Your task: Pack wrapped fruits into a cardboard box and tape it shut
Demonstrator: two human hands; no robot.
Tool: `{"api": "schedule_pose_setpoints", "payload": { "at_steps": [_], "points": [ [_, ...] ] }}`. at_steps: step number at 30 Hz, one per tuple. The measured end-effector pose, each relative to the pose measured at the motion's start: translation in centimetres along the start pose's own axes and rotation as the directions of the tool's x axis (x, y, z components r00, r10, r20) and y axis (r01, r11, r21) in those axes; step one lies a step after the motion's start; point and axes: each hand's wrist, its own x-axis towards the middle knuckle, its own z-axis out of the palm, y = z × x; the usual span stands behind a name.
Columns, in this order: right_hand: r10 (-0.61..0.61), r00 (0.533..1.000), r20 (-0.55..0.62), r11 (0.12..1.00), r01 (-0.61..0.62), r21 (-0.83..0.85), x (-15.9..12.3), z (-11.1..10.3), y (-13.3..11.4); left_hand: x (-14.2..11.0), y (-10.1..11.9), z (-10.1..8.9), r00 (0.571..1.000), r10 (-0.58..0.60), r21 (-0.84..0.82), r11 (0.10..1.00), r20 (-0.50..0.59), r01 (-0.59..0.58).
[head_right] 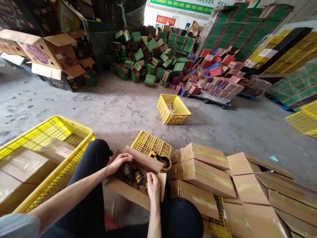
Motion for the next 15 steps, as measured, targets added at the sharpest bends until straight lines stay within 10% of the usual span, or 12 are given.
{"api": "schedule_pose_setpoints", "payload": {
  "at_steps": [8, 15],
  "points": [
    [-0.02, 0.951, 0.307, 0.933, 0.129, -0.337, -1.5, 3.0, -0.5, -0.4, 0.2, 0.6, 0.994, -0.059, -0.063, 0.996, 0.094, 0.065],
    [0.044, 0.943, 0.33, 0.902, 0.105, -0.42, -1.4, 3.5, -0.9, -0.4, -0.6, 0.6, 0.978, -0.141, -0.077, 0.985, 0.154, 0.154]
  ]
}}
